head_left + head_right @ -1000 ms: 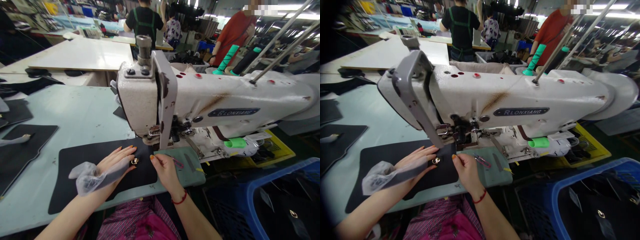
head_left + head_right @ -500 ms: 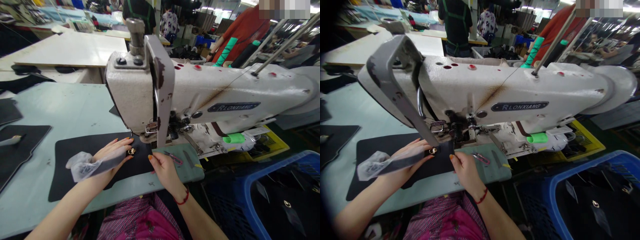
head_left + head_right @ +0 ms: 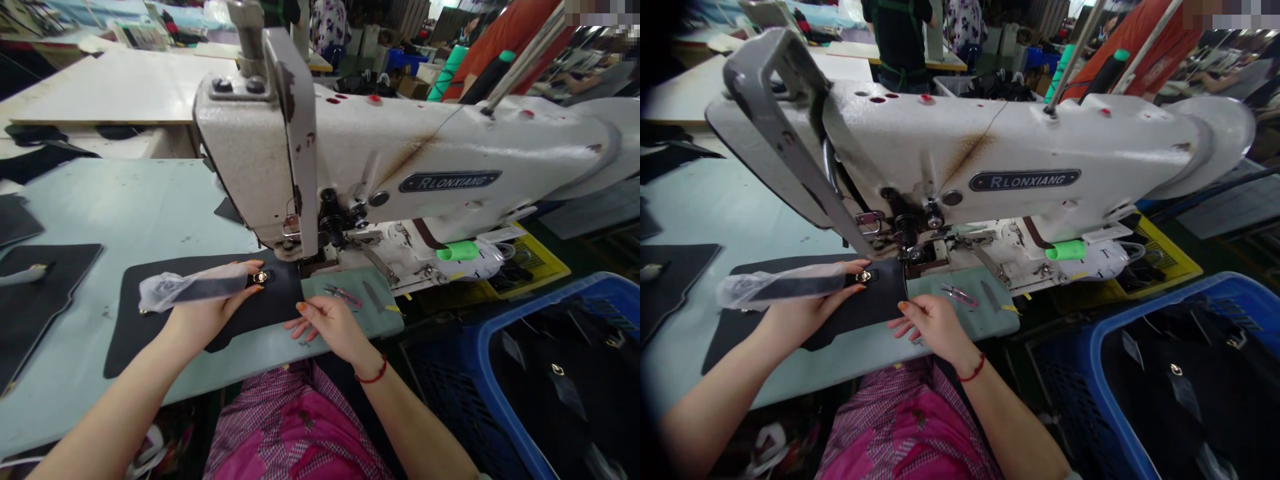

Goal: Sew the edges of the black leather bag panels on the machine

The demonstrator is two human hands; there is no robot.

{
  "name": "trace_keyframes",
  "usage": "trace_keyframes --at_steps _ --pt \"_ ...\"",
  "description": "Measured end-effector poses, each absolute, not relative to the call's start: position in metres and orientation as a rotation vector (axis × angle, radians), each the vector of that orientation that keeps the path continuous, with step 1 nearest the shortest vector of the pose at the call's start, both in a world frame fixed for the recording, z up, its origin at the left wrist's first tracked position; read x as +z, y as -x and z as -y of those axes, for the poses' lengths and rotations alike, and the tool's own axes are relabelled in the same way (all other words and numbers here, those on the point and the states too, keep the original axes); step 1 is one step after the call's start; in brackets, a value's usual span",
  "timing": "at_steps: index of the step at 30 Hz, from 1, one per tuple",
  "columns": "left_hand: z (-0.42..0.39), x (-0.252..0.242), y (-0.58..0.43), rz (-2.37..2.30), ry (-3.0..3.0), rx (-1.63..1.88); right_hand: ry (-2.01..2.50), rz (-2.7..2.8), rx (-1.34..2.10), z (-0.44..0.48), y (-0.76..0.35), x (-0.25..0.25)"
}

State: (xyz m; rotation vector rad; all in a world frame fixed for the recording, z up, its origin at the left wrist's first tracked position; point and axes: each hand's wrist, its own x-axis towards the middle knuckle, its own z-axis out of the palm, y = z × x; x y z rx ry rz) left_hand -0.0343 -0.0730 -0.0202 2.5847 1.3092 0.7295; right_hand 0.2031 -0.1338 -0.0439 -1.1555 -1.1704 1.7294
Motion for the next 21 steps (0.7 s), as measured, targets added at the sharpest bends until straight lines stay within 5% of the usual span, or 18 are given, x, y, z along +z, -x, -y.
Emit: trace_keyframes --at_steps 21 --pt "0.0705 -0.0272 0.0403 -1.358 -2.527 0.689 1.124 1.056 1.822 0.1351 -0.2013 -0.048"
